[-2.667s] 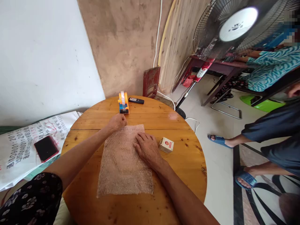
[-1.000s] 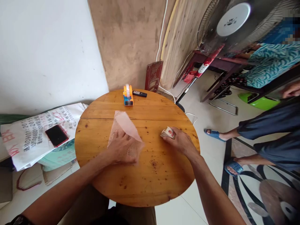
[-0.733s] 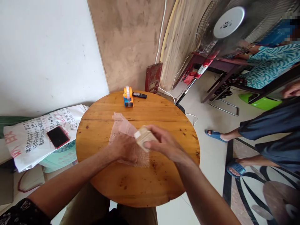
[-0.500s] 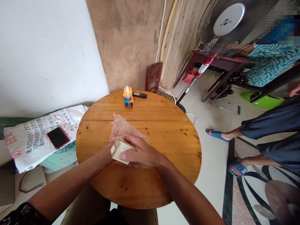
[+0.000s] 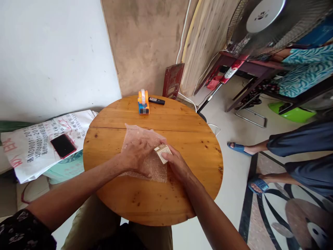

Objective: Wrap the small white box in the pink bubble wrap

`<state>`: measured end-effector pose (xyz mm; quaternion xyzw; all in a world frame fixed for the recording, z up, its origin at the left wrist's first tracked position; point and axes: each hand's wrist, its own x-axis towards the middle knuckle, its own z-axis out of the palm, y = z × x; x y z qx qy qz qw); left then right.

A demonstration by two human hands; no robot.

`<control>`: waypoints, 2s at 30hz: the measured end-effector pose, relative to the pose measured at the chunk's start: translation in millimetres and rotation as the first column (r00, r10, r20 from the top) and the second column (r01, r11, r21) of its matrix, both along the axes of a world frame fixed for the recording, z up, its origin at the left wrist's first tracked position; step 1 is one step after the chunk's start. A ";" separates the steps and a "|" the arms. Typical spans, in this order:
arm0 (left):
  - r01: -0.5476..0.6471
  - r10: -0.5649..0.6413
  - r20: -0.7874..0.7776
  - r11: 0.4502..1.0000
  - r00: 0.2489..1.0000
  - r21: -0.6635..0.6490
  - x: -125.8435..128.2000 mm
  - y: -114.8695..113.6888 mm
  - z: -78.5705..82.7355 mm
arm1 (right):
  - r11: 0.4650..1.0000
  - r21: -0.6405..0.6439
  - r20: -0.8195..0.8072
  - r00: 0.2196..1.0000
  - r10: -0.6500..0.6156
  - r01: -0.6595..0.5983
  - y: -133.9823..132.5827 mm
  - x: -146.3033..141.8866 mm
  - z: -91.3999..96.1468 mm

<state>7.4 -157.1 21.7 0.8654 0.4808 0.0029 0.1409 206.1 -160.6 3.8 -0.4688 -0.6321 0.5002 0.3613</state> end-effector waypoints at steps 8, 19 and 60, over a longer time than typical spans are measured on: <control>-0.153 0.122 0.190 0.976 0.974 0.156 -32.9 -22.7 -28.4 | 0.972 -0.234 -0.142 0.990 -0.013 -0.020 14.6 5.0 3.8; -0.252 0.211 0.316 0.963 0.925 0.094 -36.6 -23.9 -46.5 | 0.857 0.292 0.628 0.761 0.163 -0.424 33.6 -35.9 5.3; -0.236 0.163 0.367 0.958 0.916 0.162 -38.5 -25.6 -50.7 | 0.920 0.222 0.185 0.940 0.286 -0.324 41.5 -13.6 6.9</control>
